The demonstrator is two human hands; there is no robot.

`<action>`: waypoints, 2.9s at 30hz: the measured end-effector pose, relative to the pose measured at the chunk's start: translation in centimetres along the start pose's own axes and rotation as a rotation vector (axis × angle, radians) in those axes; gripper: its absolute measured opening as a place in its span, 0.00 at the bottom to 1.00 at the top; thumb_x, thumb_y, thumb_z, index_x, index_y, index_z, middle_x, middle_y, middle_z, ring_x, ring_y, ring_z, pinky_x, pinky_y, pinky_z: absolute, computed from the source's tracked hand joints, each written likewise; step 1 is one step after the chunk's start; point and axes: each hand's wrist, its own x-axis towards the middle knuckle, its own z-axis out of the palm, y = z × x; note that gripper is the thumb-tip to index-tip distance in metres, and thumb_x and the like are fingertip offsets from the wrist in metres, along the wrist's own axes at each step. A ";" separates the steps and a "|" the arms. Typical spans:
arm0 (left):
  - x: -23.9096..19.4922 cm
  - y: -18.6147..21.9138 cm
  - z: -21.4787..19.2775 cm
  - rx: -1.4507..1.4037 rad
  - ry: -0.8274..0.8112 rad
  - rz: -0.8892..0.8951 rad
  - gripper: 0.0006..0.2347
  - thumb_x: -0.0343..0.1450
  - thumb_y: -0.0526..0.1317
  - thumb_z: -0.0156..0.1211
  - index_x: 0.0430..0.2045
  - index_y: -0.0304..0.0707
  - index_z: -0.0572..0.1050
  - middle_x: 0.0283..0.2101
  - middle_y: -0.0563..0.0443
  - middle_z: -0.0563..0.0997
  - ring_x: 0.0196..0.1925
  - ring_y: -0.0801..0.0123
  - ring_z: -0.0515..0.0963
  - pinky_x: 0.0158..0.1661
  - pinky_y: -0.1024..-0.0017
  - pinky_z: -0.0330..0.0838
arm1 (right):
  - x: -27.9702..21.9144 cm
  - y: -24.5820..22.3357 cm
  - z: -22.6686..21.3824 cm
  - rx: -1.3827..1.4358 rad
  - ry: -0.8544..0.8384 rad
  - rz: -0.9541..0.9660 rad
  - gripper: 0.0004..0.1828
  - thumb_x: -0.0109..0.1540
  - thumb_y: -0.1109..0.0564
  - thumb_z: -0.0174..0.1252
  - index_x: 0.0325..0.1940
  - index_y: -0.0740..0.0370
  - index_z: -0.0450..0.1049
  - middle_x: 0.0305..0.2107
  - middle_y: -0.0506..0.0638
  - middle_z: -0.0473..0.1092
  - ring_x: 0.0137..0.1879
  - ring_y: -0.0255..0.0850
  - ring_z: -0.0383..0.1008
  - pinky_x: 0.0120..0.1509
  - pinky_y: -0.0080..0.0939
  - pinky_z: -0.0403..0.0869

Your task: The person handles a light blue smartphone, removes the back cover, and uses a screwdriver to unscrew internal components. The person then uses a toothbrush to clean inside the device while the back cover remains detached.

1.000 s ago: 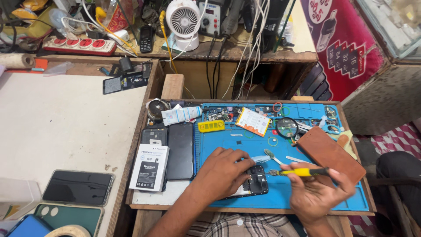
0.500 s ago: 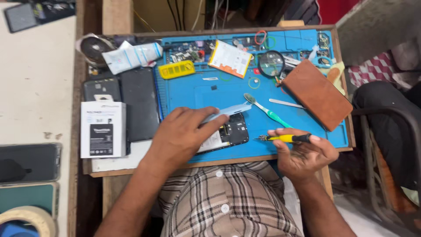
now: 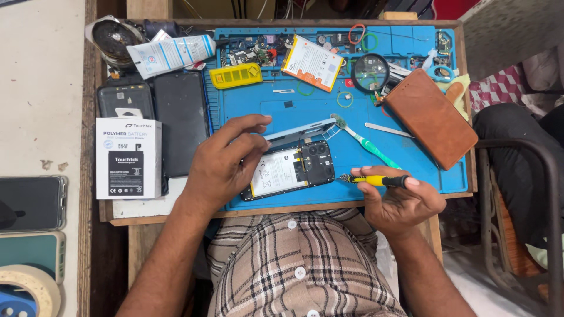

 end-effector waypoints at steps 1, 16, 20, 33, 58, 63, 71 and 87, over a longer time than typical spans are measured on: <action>-0.1 -0.1 0.0 -0.007 -0.002 -0.005 0.06 0.68 0.28 0.67 0.35 0.35 0.77 0.55 0.46 0.80 0.51 0.60 0.85 0.46 0.69 0.82 | 0.0 0.0 0.0 0.000 -0.005 -0.003 0.33 0.65 0.65 0.61 0.58 0.52 0.43 0.39 0.65 0.73 0.43 0.52 0.83 0.50 0.50 0.83; -3.3 0.4 -0.1 0.030 -0.157 -0.224 0.14 0.63 0.40 0.73 0.39 0.34 0.83 0.63 0.38 0.71 0.58 0.54 0.78 0.56 0.59 0.74 | 4.4 -1.1 -1.0 -0.177 -0.191 -0.221 0.34 0.59 0.52 0.71 0.59 0.51 0.54 0.36 0.54 0.77 0.43 0.51 0.81 0.49 0.48 0.80; -3.2 0.4 -0.2 0.086 -0.228 -0.261 0.15 0.62 0.44 0.74 0.38 0.34 0.84 0.61 0.43 0.74 0.56 0.57 0.78 0.55 0.59 0.72 | 5.3 -1.9 -1.2 -0.158 -0.222 -0.193 0.36 0.59 0.54 0.71 0.62 0.51 0.55 0.37 0.51 0.78 0.43 0.50 0.81 0.52 0.49 0.79; -2.6 0.8 -0.8 0.095 -0.364 -0.319 0.29 0.49 0.50 0.81 0.40 0.33 0.83 0.61 0.41 0.70 0.61 0.52 0.71 0.60 0.55 0.65 | 4.7 -0.6 -1.4 -0.020 -0.288 -0.207 0.35 0.60 0.54 0.65 0.66 0.49 0.53 0.44 0.61 0.77 0.54 0.55 0.79 0.59 0.55 0.78; -3.0 0.4 -0.6 0.105 -0.350 -0.273 0.27 0.52 0.49 0.79 0.40 0.29 0.82 0.60 0.40 0.72 0.61 0.50 0.72 0.59 0.55 0.67 | 6.0 -1.9 -1.3 -0.024 -0.290 -0.147 0.32 0.62 0.56 0.67 0.63 0.50 0.57 0.36 0.51 0.77 0.42 0.48 0.81 0.53 0.47 0.79; -2.9 0.4 -0.5 0.119 -0.347 -0.268 0.27 0.52 0.49 0.79 0.38 0.29 0.82 0.60 0.40 0.72 0.61 0.50 0.72 0.60 0.55 0.67 | 6.6 -1.8 -1.1 -0.103 -0.248 -0.243 0.32 0.61 0.49 0.63 0.63 0.50 0.56 0.40 0.54 0.77 0.47 0.53 0.79 0.56 0.51 0.77; -2.9 0.6 -0.6 0.105 -0.355 -0.305 0.27 0.52 0.49 0.79 0.40 0.31 0.82 0.60 0.41 0.72 0.61 0.52 0.72 0.60 0.56 0.67 | 6.7 -2.1 -1.3 -0.124 -0.282 -0.222 0.32 0.61 0.56 0.68 0.63 0.51 0.58 0.37 0.51 0.77 0.45 0.47 0.80 0.53 0.48 0.79; -2.8 0.7 -0.5 0.140 -0.352 -0.276 0.27 0.52 0.49 0.79 0.41 0.31 0.83 0.59 0.41 0.72 0.61 0.50 0.72 0.60 0.55 0.66 | 6.2 -2.0 -1.6 -0.052 -0.301 -0.199 0.32 0.62 0.59 0.64 0.66 0.49 0.56 0.40 0.55 0.77 0.47 0.51 0.81 0.56 0.50 0.78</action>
